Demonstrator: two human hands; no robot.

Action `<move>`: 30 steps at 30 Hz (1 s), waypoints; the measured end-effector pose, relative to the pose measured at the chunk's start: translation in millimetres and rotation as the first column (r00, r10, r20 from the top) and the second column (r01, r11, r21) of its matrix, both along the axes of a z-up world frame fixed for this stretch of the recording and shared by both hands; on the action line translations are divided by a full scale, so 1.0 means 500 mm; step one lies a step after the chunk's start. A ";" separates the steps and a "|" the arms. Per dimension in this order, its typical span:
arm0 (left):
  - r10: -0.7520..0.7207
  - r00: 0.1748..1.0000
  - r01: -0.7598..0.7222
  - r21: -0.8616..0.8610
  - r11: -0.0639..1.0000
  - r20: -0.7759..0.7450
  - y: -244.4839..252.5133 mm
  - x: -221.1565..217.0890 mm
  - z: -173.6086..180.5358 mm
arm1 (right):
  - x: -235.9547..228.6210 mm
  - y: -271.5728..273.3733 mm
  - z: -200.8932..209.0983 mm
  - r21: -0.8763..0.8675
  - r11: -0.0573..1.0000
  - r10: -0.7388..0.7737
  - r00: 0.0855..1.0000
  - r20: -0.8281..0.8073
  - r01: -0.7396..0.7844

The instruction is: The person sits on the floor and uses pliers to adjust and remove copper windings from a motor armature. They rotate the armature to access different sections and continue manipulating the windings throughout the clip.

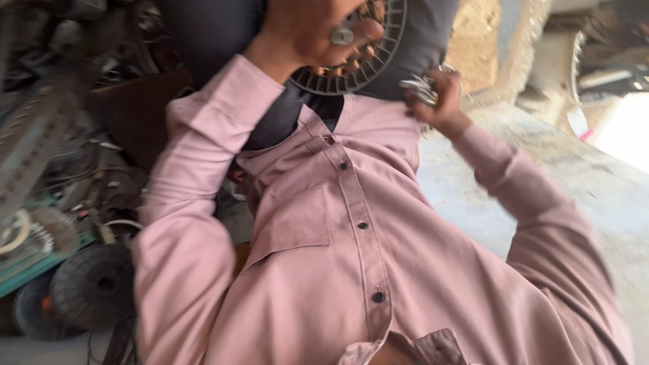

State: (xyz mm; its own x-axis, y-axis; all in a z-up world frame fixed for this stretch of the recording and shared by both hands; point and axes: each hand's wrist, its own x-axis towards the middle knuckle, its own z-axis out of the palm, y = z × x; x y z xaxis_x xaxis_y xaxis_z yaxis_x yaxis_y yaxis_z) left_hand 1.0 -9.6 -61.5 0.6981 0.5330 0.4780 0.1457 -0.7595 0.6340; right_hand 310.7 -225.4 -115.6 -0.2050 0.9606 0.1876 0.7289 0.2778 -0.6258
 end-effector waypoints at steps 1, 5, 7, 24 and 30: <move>0.047 0.995 -0.041 0.062 0.997 -0.092 0.004 -0.006 0.009 | -0.010 -0.008 -0.012 -0.030 0.998 -0.066 0.993 -0.101 0.064; 0.102 0.994 -0.107 -0.137 0.985 -0.047 0.005 0.016 0.045 | 0.009 -0.026 0.021 -0.532 0.813 -0.434 0.856 -0.279 0.239; 0.241 0.963 -0.246 -0.029 0.969 -0.121 0.000 0.024 0.067 | 0.025 -0.002 0.070 -0.695 0.700 -0.446 0.862 -0.241 0.167; 0.064 0.979 -0.050 0.072 0.996 -0.195 0.030 0.008 0.054 | 0.005 0.119 0.280 -0.596 0.777 0.232 0.972 -0.025 -0.201; 0.102 0.982 -0.085 0.111 0.990 -0.160 0.026 0.001 0.046 | 0.008 0.123 0.275 -0.586 0.763 0.275 0.958 -0.087 -0.272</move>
State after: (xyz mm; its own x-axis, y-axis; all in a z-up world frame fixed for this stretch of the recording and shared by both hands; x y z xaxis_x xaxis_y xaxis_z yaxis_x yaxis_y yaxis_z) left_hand 1.4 3.3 -38.6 0.7214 0.5534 0.4162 0.3154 -0.7977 0.5140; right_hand 314.9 -163.9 22.0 -0.4757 0.7864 -0.3941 0.6813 0.0460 -0.7305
